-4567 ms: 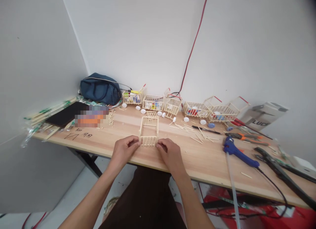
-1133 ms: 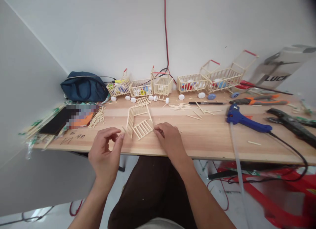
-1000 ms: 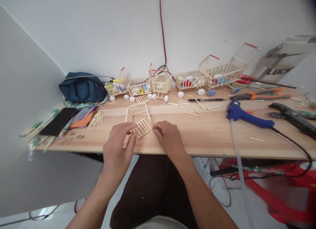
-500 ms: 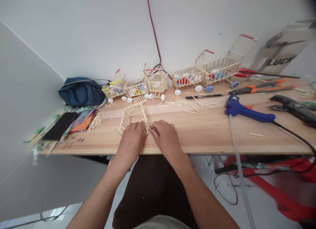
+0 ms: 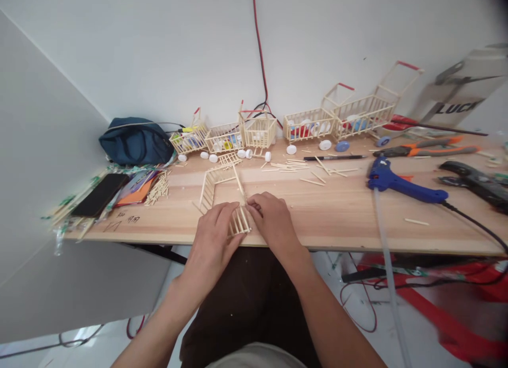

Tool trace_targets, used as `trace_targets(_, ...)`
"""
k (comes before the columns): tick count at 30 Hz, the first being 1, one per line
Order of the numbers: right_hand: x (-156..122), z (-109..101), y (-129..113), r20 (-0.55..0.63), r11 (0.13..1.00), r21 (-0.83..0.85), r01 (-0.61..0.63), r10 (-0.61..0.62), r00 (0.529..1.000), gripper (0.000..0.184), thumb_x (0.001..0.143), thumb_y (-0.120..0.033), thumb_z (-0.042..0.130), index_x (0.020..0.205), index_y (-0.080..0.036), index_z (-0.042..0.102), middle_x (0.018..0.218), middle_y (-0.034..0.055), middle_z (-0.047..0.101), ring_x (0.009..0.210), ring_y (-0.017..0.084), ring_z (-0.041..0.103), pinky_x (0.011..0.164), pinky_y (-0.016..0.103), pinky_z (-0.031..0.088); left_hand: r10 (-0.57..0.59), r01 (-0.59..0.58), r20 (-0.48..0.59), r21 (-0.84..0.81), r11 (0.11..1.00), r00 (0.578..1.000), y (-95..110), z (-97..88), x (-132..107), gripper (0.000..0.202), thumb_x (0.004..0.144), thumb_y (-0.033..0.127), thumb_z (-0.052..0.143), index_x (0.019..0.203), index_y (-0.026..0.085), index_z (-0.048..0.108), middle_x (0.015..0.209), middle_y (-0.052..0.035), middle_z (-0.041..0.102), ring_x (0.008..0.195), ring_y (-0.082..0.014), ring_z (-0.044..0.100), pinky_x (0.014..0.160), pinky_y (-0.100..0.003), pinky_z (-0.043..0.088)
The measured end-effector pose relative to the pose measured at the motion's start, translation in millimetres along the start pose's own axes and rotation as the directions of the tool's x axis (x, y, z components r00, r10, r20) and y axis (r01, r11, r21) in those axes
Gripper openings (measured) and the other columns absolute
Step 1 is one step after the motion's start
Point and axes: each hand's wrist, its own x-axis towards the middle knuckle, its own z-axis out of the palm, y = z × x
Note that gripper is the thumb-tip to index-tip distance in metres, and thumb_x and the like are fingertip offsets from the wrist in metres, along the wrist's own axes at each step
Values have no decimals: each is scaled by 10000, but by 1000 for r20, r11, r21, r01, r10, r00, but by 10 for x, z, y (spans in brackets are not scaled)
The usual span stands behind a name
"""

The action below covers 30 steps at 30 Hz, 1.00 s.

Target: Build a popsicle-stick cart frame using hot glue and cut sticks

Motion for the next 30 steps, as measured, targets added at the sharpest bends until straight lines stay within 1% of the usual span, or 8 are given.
trace_targets(4, 8, 14, 23, 8, 1000, 16, 1, -1, 1000, 110, 873, -139, 563, 833, -197, 647, 857, 33, 669, 831, 184, 596, 777, 307, 357, 9, -10, -85, -17, 1000, 996, -29, 34, -87, 478, 876, 260, 605, 1304, 203, 399, 1270, -120, 534, 1207, -254, 490, 1022, -411, 405)
trace_targets(8, 6, 12, 33, 10, 999, 43, 7, -8, 1000, 124, 859, -134, 552, 829, -202, 652, 851, 38, 670, 809, 189, 598, 746, 299, 381, 39, -47, -139, -50, 998, 989, -42, 104, -155, 463, 887, 265, 597, 1303, 196, 404, 1271, -118, 540, 1219, -239, 480, 1045, -398, 394)
trace_targets(13, -10, -3, 35, -23, 997, 75, 5, -4, 1000, 152, 877, -166, 512, 853, -206, 656, 855, 46, 678, 824, 200, 605, 756, 303, 405, 41, -55, -184, -75, 996, 982, -48, 162, -189, 470, 885, 256, 597, 1314, 187, 417, 1277, -124, 541, 1226, -237, 484, 1053, -396, 400)
trace_targets(18, -11, -19, 21, -10, 995, 96, -26, 27, 1000, 158, 888, -205, 503, 857, -206, 658, 834, 35, 682, 779, 191, 603, 730, 296, 413, 32, -54, -211, -95, 994, 977, -56, 165, -187, 457, 882, 245, 598, 1304, 190, 431, 1262, -126, 546, 1209, -242, 498, 1038, -410, 418)
trace_targets(21, -50, -55, -6, -52, 994, 103, -37, 43, 998, 184, 907, -247, 493, 851, -199, 663, 834, 36, 677, 784, 189, 600, 733, 294, 415, 37, -62, -239, -95, 994, 970, -66, 161, -191, 454, 879, 245, 604, 1297, 191, 435, 1254, -132, 543, 1201, -249, 503, 1024, -420, 428)
trace_targets(24, -142, -114, -58, -95, 985, 165, -55, 71, 993, 236, 933, -309, 473, 856, -197, 666, 841, 28, 678, 763, 168, 600, 719, 272, 426, 42, -68, -267, -92, 993, 963, -80, 163, -199, 459, 871, 232, 614, 1292, 184, 437, 1252, -135, 543, 1199, -249, 502, 1016, -415, 432)
trace_targets(27, -244, -160, -129, -50, 966, 241, -98, 113, 992, 232, 920, -354, 508, 864, -205, 676, 827, 14, 683, 729, 153, 601, 691, 252, 435, 55, -86, -292, -97, 992, 955, -82, 170, -200, 472, 859, 216, 629, 1289, 176, 440, 1248, -132, 548, 1188, -243, 502, 1014, -404, 433)
trace_targets(30, -294, -170, -189, 54, 933, 325, -153, 143, 988, 180, 884, -341, 562, 901, -218, 693, 870, 9, 704, 787, 163, 626, 722, 252, 451, 69, -105, -300, -104, 989, 951, -69, 173, -193, 469, 852, 187, 630, 1284, 179, 447, 1239, -125, 557, 1174, -239, 506, 1011, -403, 434)
